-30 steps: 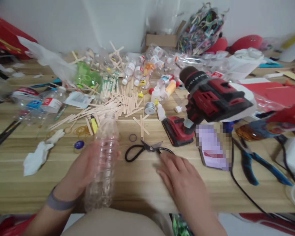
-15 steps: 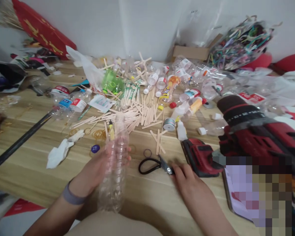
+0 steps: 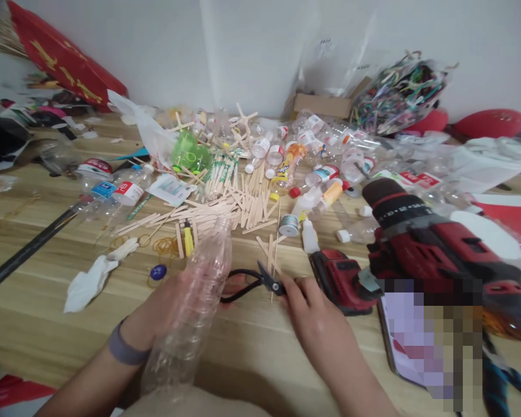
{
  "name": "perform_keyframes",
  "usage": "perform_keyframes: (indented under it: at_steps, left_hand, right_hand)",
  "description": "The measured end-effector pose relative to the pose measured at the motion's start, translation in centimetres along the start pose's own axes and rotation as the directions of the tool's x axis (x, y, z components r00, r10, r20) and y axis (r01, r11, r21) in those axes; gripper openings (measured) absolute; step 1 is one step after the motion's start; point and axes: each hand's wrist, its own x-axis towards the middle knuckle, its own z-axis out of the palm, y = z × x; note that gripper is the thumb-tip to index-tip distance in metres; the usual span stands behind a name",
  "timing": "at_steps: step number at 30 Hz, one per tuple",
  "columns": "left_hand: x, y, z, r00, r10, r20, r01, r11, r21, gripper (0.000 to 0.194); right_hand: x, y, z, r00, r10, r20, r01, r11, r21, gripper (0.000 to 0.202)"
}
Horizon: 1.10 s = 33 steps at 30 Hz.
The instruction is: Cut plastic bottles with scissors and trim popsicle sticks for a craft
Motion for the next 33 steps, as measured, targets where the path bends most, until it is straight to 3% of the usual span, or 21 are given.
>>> perform_keyframes:
  at_steps: [3, 7, 10, 15, 17, 19, 22, 25, 27, 28, 30, 32, 33]
  left_hand:
    - [-0.2, 0.0, -0.3, 0.987, -0.111, 0.113, 0.113, 0.993, -0.014, 0.024]
    - [-0.3, -0.4, -0.8, 0.997, -0.034, 0.064, 0.040, 0.995, -0.091, 0.032]
    - [-0.3, -0.8, -0.2, 0.999, 0.039, 0.003, -0.038, 0.983, -0.182, 0.046]
    - [-0.2, -1.5, 1.5, 0.993, 0.118, -0.010, -0.118, 0.987, -0.112, 0.058]
    - [-0.3, -1.8, 1.8, 0.992, 0.123, 0.028, -0.120, 0.989, -0.088, 0.060]
    - [-0.3, -2.1, 2.0, 0.990, 0.102, 0.095, -0.094, 0.992, -0.083, 0.060]
    - [-0.3, -2.1, 2.1, 0.982, 0.078, 0.170, -0.057, 0.991, -0.122, 0.060]
    - [-0.1, -1.5, 1.8, 0.981, 0.070, 0.183, -0.030, 0.977, -0.212, 0.051]
    - [0.2, -0.8, 1.4, 0.978, 0.050, 0.204, 0.009, 0.960, -0.281, 0.042]
    - [0.4, -0.5, 1.1, 0.975, 0.039, 0.217, 0.029, 0.953, -0.302, 0.040]
    - [0.6, 0.2, 0.5, 0.971, 0.014, 0.239, 0.060, 0.952, -0.300, 0.042]
    - [0.9, 0.6, 0.0, 0.967, -0.015, 0.253, 0.086, 0.958, -0.273, 0.045]
    - [1.0, 0.6, -0.2, 0.966, -0.027, 0.258, 0.098, 0.959, -0.265, 0.045]
  right_hand:
    - [1.2, -0.6, 0.6, 1.000, -0.015, 0.014, 0.015, 1.000, 0.004, 0.042]
    - [2.4, -1.5, 1.2, 0.998, 0.027, -0.053, -0.029, 0.999, -0.041, 0.045]
    - [3.0, -2.6, 1.5, 0.988, 0.080, -0.129, -0.093, 0.991, -0.097, 0.039]
    - [3.9, -4.0, 2.1, 0.961, 0.205, -0.187, -0.224, 0.970, -0.090, 0.028]
    - [4.2, -4.3, 2.5, 0.949, 0.274, -0.158, -0.282, 0.959, -0.029, 0.028]
    - [4.5, -4.1, 2.9, 0.927, 0.371, -0.058, -0.368, 0.928, 0.057, 0.025]
    - [4.6, -3.1, 3.4, 0.866, 0.496, 0.069, -0.501, 0.855, 0.136, 0.023]
    - [4.4, -1.6, 3.2, 0.825, 0.563, 0.052, -0.561, 0.802, 0.205, 0.027]
    - [4.2, -0.9, 2.6, 0.784, 0.621, 0.012, -0.571, 0.713, 0.406, 0.033]
    - [4.2, -0.7, 2.3, 0.754, 0.657, 0.012, -0.553, 0.624, 0.552, 0.036]
    - [4.2, -0.7, 1.6, 0.700, 0.706, 0.108, -0.469, 0.341, 0.814, 0.041]
    - [4.2, -1.0, 1.2, 0.690, 0.668, 0.279, -0.415, 0.050, 0.909, 0.045]
    - [4.2, -1.2, 1.2, 0.696, 0.629, 0.347, -0.411, -0.046, 0.910, 0.047]
